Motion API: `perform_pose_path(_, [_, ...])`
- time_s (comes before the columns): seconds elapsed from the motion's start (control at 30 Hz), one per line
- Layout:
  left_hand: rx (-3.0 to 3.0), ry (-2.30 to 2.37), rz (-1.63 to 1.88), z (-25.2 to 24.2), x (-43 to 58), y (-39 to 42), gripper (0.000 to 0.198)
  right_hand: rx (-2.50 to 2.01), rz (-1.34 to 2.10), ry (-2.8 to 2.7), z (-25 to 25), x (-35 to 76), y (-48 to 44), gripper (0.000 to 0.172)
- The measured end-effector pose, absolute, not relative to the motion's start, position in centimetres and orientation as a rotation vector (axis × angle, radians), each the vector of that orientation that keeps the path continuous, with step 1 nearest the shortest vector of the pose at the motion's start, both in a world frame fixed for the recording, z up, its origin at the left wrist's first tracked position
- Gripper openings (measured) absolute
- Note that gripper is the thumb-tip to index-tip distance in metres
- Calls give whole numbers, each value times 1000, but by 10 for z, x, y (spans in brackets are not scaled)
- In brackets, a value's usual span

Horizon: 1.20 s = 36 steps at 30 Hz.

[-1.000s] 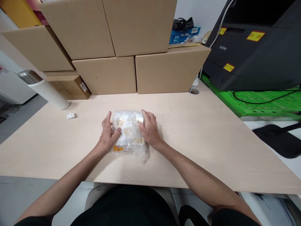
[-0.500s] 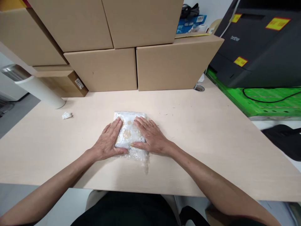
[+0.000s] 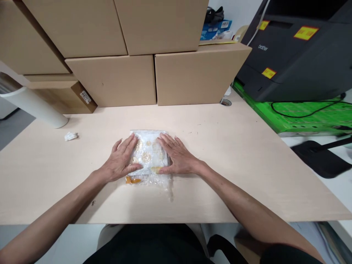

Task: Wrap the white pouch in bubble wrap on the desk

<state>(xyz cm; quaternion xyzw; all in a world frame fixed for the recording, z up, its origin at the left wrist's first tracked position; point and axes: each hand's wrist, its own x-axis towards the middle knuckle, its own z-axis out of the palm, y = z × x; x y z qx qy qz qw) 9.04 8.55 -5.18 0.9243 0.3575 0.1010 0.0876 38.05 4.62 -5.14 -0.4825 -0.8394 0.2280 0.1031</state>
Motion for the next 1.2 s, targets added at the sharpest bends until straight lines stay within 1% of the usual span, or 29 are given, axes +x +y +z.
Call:
perform_pose_path(0.07, [2820, 1047, 232, -48, 91, 97, 118, -1433, 665, -2472, -54, 382, 50, 130])
perform_pose_path(0.13, [2830, 998, 143, -45, 91, 107, 129, -1441, 680, -2481, -56, 383, 53, 137])
perform_pose_path(0.27, [2768, 910, 19, -43, 88, 115, 136, -1412, 761, -2513, -59, 386, 59, 140])
perform_pose_path(0.37, [2711, 914, 8, -45, 87, 114, 141, -1358, 822, -2511, -63, 390, 63, 140])
perform_pose_path(0.47, [2685, 959, 40, -47, 89, 111, 141, -1331, 859, -2469, -63, 397, 66, 139])
perform_pose_path(0.53, [2682, 986, 48, -47, 91, 109, 140, -1320, 938, -2432, -56, 402, 65, 132])
perform_pose_path(0.6, [2682, 1012, 32, -47, 93, 107, 139, -1371, 999, -2347, -44, 401, 59, 113])
perform_pose_path(0.63, [2685, 1024, 28, -47, 93, 107, 139, -1416, 978, -2295, -36, 397, 53, 103])
perform_pose_path(0.67, [2689, 1034, 32, -47, 94, 106, 139, -1470, 899, -2244, -29, 389, 46, 94])
perform_pose_path(0.73, [2705, 1044, 70, -48, 94, 104, 138, -1485, 620, -2235, -20, 365, 31, 87])
perform_pose_path(0.83, [2727, 1047, 122, -52, 93, 102, 134, -1303, 410, -2447, -23, 323, 16, 94])
perform_pose_path(0.93, [2730, 1046, 135, -56, 92, 101, 134, -1327, 362, -2498, -42, 302, 15, 100])
perform_pose_path(1.07, [2694, 1018, 177, -59, 92, 102, 140, -1414, 339, -2437, -61, 310, 21, 107])
perform_pose_path(1.2, [2608, 945, 169, -54, 89, 105, 146, -1472, 439, -2445, -60, 333, 21, 121])
